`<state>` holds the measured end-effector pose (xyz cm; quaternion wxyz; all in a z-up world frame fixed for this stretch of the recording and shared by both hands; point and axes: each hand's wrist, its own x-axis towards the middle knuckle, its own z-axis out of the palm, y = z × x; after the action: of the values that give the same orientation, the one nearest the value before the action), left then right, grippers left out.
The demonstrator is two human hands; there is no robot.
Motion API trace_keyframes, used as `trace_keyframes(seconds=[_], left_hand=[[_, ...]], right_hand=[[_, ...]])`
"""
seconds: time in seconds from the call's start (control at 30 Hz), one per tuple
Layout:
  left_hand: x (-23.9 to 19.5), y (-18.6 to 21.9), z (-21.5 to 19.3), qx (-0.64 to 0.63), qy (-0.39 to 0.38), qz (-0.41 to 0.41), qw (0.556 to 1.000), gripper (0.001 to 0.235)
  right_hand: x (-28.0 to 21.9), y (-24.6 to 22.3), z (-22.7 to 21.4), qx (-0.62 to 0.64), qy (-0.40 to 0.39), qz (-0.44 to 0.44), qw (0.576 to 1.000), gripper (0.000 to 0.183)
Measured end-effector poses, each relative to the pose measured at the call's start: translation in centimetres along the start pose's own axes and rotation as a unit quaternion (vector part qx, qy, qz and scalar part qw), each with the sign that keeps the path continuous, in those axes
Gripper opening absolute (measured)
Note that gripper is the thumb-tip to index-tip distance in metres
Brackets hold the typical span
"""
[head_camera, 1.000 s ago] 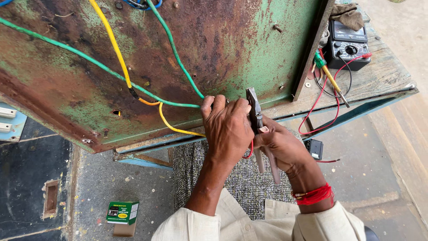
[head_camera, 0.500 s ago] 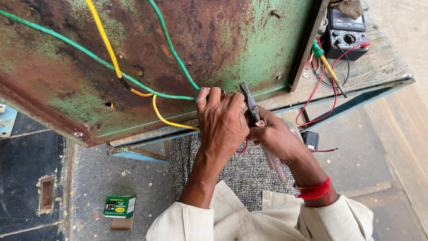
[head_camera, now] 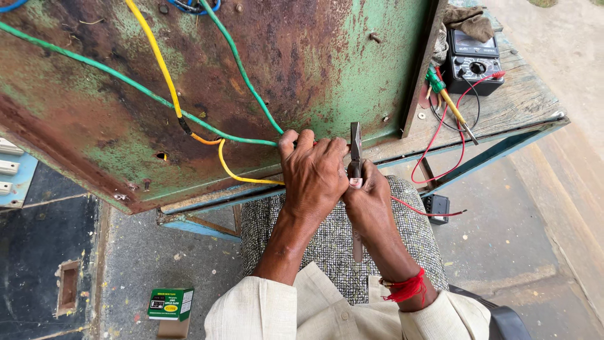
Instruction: The person repairs an electrical panel by using a screwdriver to tighten terminals on a control unit, then uses pliers to strip and trim wires on the underside of a metal panel before connecting them.
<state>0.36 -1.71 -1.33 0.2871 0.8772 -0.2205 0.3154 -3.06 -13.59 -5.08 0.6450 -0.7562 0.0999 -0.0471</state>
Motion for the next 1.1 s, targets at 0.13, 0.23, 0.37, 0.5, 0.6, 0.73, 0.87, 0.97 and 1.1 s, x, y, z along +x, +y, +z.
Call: trace_keyframes(seconds=[0.13, 0.23, 0.37, 0.5, 0.6, 0.73, 0.87, 0.97, 1.1], left_hand=[[-0.1, -0.1, -0.2, -0.004, 0.001, -0.004, 1.000, 0.010], [0.1, -0.1, 0.0, 0.004, 0.005, -0.002, 1.000, 0.009], [0.3, -0.1, 0.0, 0.010, 0.004, -0.007, 1.000, 0.008], [-0.1, 0.1, 0.0, 0.000, 0.004, -0.007, 1.000, 0.009], [-0.2, 0.2, 0.1, -0.003, -0.002, -0.014, 1.000, 0.011], [0.1, -0.1, 0.0, -0.002, -0.006, -0.014, 1.000, 0.008], [-0.1, 0.1, 0.1, 0.002, 0.000, -0.031, 1.000, 0.010], [-0.1, 0.3, 0.1, -0.005, 0.003, -0.033, 0.999, 0.010], [-0.1, -0.1, -0.4, -0.002, -0.007, -0.036, 0.999, 0.015]], right_hand=[[-0.3, -0.3, 0.4, 0.084, 0.000, 0.048, 0.995, 0.008], [-0.1, -0.7, 0.4, 0.157, -0.027, 0.045, 0.986, 0.015], [0.0, -0.1, 0.0, 0.179, -0.054, 0.046, 0.981, 0.023], [-0.1, 0.5, 0.3, 0.206, -0.054, 0.046, 0.976, 0.018], [-0.3, -0.1, 0.2, 0.182, -0.051, 0.052, 0.981, 0.016], [-0.2, -0.2, 0.3, 0.219, -0.060, 0.065, 0.972, 0.015], [1.0, 0.3, -1.1, 0.174, -0.118, 0.097, 0.973, 0.028], [2.2, -0.3, -3.0, 0.260, -0.182, 0.137, 0.938, 0.037], [3.0, -2.2, -5.5, 0.298, -0.222, 0.195, 0.908, 0.056]])
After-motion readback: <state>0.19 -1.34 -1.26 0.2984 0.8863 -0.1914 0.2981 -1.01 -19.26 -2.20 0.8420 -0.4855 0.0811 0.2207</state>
